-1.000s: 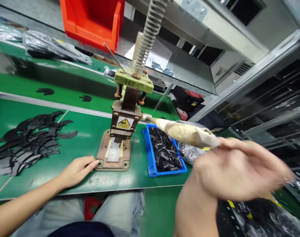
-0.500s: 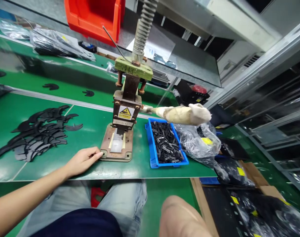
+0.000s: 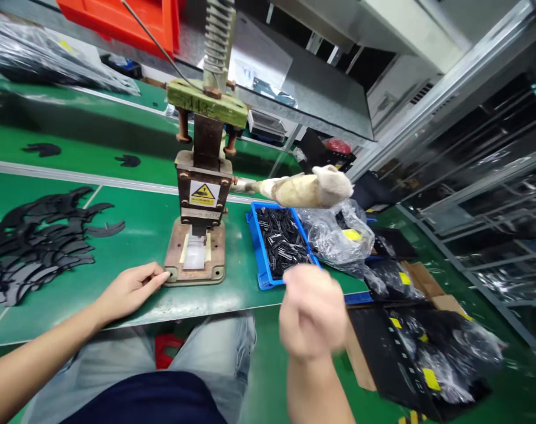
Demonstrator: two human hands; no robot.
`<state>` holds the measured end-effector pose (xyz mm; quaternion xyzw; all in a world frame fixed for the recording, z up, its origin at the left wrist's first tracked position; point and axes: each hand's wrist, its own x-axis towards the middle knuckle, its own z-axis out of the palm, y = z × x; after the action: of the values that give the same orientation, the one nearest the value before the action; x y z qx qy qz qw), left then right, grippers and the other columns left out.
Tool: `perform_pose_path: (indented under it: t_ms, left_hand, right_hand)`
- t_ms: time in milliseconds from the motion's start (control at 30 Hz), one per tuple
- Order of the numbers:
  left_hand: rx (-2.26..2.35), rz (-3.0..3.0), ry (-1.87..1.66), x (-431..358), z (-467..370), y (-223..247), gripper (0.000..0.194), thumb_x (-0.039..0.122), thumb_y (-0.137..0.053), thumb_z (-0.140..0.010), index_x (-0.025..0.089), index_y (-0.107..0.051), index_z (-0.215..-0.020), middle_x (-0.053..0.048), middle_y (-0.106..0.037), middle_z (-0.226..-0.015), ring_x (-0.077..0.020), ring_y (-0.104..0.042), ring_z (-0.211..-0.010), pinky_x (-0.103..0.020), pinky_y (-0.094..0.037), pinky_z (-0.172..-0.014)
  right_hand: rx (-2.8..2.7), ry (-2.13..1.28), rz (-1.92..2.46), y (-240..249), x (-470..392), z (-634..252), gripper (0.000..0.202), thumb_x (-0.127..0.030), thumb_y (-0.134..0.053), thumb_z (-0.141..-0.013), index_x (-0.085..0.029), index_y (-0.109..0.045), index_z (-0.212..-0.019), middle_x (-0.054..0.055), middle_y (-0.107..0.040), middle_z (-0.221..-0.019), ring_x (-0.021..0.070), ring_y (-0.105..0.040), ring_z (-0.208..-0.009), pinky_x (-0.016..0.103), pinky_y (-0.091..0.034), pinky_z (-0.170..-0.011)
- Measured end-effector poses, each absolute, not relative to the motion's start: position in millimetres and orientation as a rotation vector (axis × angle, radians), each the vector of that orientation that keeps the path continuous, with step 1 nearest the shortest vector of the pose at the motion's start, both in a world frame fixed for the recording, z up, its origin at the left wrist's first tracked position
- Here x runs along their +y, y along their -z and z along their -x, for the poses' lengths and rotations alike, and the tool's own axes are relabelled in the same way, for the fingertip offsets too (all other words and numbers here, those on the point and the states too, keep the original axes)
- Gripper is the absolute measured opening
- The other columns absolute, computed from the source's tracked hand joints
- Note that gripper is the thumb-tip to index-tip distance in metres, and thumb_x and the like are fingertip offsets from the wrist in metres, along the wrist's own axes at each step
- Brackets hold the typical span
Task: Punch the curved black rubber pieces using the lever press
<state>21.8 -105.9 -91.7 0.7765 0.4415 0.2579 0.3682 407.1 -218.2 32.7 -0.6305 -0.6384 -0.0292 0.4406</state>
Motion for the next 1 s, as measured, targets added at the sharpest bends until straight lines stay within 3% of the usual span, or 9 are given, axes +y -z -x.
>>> perform_pose_path:
  t_ms: [133, 200, 267, 367, 533, 733, 1000]
  left_hand:
    - [1.124, -1.994, -0.621, -106, -23, 94, 0.036, 0.054, -0.052, -0.100, 0.024, -0.066, -0.085, 0.001, -0.069, -0.077, -0.0184, -0.063, -0.073, -0.026, -0.047, -0.071]
    - [1.123, -1.997, -0.607, -106, -23, 94, 0.036, 0.055, -0.053, -0.100, 0.024, -0.067, -0.085, 0.002, -0.070, -0.078, -0.0185, -0.063, -0.074, -0.026, -0.047, -0.071]
    - [1.128, -1.995, -0.606, -106, -23, 94, 0.036, 0.055, -0.054, -0.099, 0.024, -0.067, -0.085, 0.002, -0.070, -0.078, -0.0182, -0.064, -0.074, -0.026, -0.047, -0.071]
    - [1.127, -1.991, -0.612, -107, -23, 93, 0.036, 0.055, -0.054, -0.099, 0.024, -0.067, -0.085, 0.002, -0.070, -0.078, -0.0181, -0.064, -0.074, -0.026, -0.047, -0.072]
    - [1.133, -2.000, -0.612, -108, -24, 90, 0.038, 0.055, -0.053, -0.100, 0.024, -0.066, -0.083, 0.002, -0.071, -0.077, -0.0183, -0.064, -0.073, -0.026, -0.047, -0.071]
    - [1.138, -1.990, -0.591, -108, -24, 91, 0.038, 0.056, -0.051, -0.101, 0.025, -0.066, -0.086, 0.002, -0.070, -0.079, -0.0191, -0.065, -0.076, -0.027, -0.047, -0.073]
    - [1.132, -1.952, -0.645, -107, -22, 95, 0.036, 0.054, -0.052, -0.101, 0.024, -0.066, -0.084, 0.003, -0.067, -0.076, -0.0180, -0.063, -0.074, -0.026, -0.046, -0.072]
  right_hand:
    - [-1.548, 0.052, 1.994, -21, -189, -454, 0.047, -0.049, -0.063, -0.088, -0.022, -0.061, -0.127, 0.017, -0.066, -0.122, 0.0311, -0.068, -0.109, 0.058, -0.059, -0.097]
    - [-1.557, 0.004, 2.153, -11, -178, -475, 0.060, -0.048, -0.070, -0.083, -0.016, -0.058, -0.133, 0.021, -0.065, -0.129, 0.0343, -0.064, -0.120, 0.057, -0.054, -0.105]
    - [-1.566, -0.042, 2.273, -3, -171, -486, 0.071, -0.049, -0.073, -0.081, -0.014, -0.054, -0.139, 0.022, -0.062, -0.136, 0.0361, -0.060, -0.130, 0.056, -0.050, -0.113]
    - [-1.578, -0.097, 2.383, 6, -160, -485, 0.079, -0.051, -0.074, -0.081, -0.013, -0.050, -0.145, 0.024, -0.062, -0.136, 0.0363, -0.062, -0.128, 0.054, -0.049, -0.112]
    - [-1.629, -0.100, 2.398, 13, -134, -464, 0.063, -0.045, -0.069, -0.089, -0.017, -0.052, -0.143, 0.019, -0.061, -0.136, 0.0291, -0.062, -0.128, 0.047, -0.051, -0.111]
    - [-1.690, -0.066, 2.334, 11, -110, -447, 0.043, -0.046, -0.061, -0.098, -0.019, -0.061, -0.130, 0.009, -0.065, -0.132, 0.0225, -0.064, -0.121, 0.050, -0.054, -0.107]
    - [-1.566, -0.024, 2.257, -3, -109, -450, 0.037, -0.051, -0.058, -0.098, -0.019, -0.068, -0.115, 0.008, -0.070, -0.122, 0.0199, -0.066, -0.116, 0.048, -0.052, -0.109]
